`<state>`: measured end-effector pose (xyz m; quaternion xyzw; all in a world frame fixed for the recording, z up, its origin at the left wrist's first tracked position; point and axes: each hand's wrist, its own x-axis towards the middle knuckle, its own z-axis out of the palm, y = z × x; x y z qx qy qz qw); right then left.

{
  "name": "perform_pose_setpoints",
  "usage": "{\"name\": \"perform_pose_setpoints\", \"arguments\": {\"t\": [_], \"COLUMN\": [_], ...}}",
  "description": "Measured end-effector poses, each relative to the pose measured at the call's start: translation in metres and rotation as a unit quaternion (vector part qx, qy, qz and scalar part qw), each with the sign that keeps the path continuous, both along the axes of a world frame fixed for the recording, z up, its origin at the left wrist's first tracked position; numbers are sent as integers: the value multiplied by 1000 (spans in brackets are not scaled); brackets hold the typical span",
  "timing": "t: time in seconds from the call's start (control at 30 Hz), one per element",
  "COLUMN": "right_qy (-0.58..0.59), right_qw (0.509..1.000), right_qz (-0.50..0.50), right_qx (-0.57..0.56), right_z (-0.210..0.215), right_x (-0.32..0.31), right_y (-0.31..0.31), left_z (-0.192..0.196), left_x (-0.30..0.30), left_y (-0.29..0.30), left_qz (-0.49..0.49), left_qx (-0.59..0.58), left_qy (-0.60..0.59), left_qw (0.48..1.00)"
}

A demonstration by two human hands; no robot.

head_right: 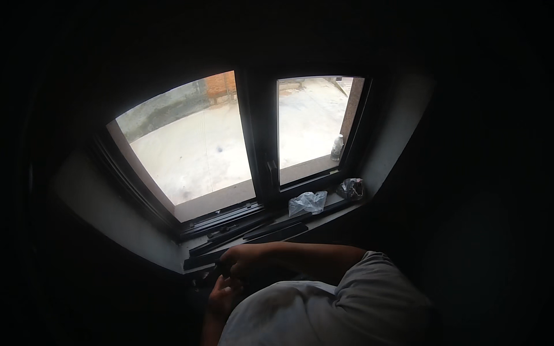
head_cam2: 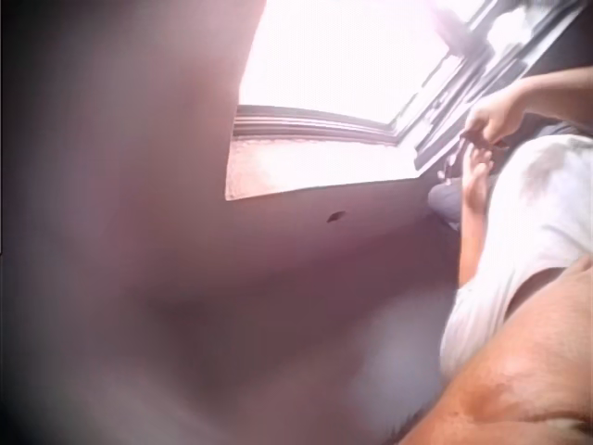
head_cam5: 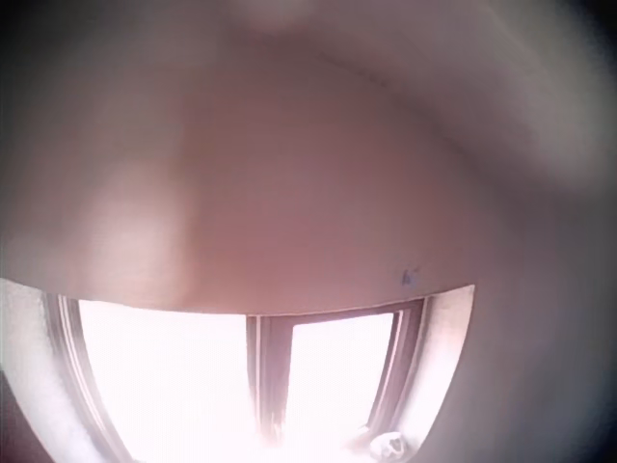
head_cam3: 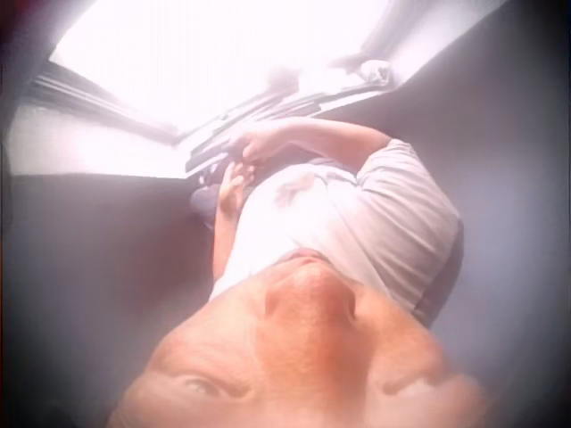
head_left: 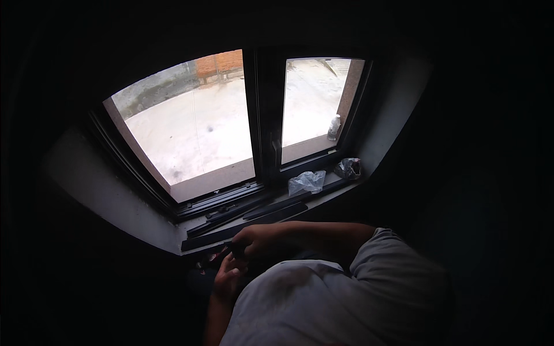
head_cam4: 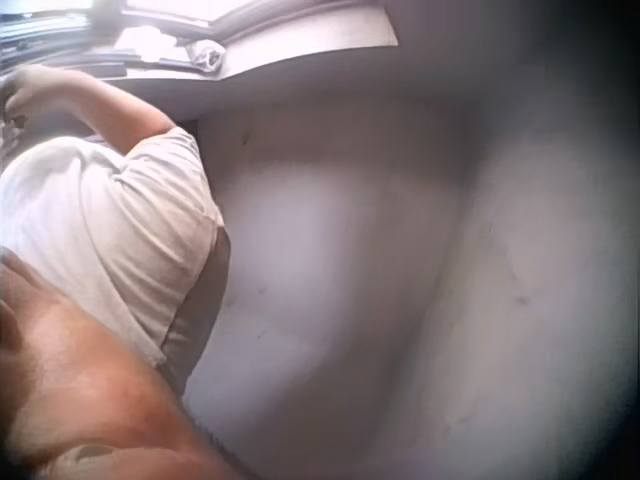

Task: The person kneels by a window, measures the opening with a tape measure, then lifts and fits a glass pane into the frame. They adjust the pane and handle window components to secure the installation.

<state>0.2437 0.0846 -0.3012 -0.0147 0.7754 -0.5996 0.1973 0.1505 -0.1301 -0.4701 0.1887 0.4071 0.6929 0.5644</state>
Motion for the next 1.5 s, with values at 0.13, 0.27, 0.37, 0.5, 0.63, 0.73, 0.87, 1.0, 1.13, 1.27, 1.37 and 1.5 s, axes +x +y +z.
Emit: {"name": "perform_pose_setpoints", "arguments": {"t": [0.13,0.27,0.37,0.5,0.63,0.73,0.87,1.0,1.13,1.27,1.37,1.5], "right_qy": [-158,-232,-162,-122,-79,-29,-14,-76,-201,-213,-191,-172], "right_qw": [984,966,976,977,957,925,870,934,954,921,897,850], "right_qz": [27,-94,-149,-175,-266,-361,-456,-347,-178,-242,-200,-165], "right_qx": [79,59,-8,21,-81,-113,-188,-30,-135,-217,-344,-471], "right_z": [2,18,-21,-63,-76,-89,-67,-41,-3,7,-1,-13], "right_x": [13,28,67,73,58,51,48,43,6,-10,-9,-1], "right_y": [-33,-34,-3,24,50,85,91,61,-24,-52,-28,-28], "left_z": [80,80,76,79,74,80,65,101,89,94,85,67], "left_x": [5,-14,-21,-48,-62,-69,-94,-76,-36,0,-1,0], "left_y": [12,21,20,-7,-19,-28,-61,-63,-21,-8,-10,-15], "left_qz": [-16,175,197,359,416,462,444,437,227,87,147,174], "left_qx": [196,185,229,146,137,143,214,14,151,130,74,89], "left_qy": [-165,-156,-267,-242,-190,-193,-146,294,580,326,312,281], "left_qw": [967,954,915,889,879,854,858,850,768,932,936,940]}}
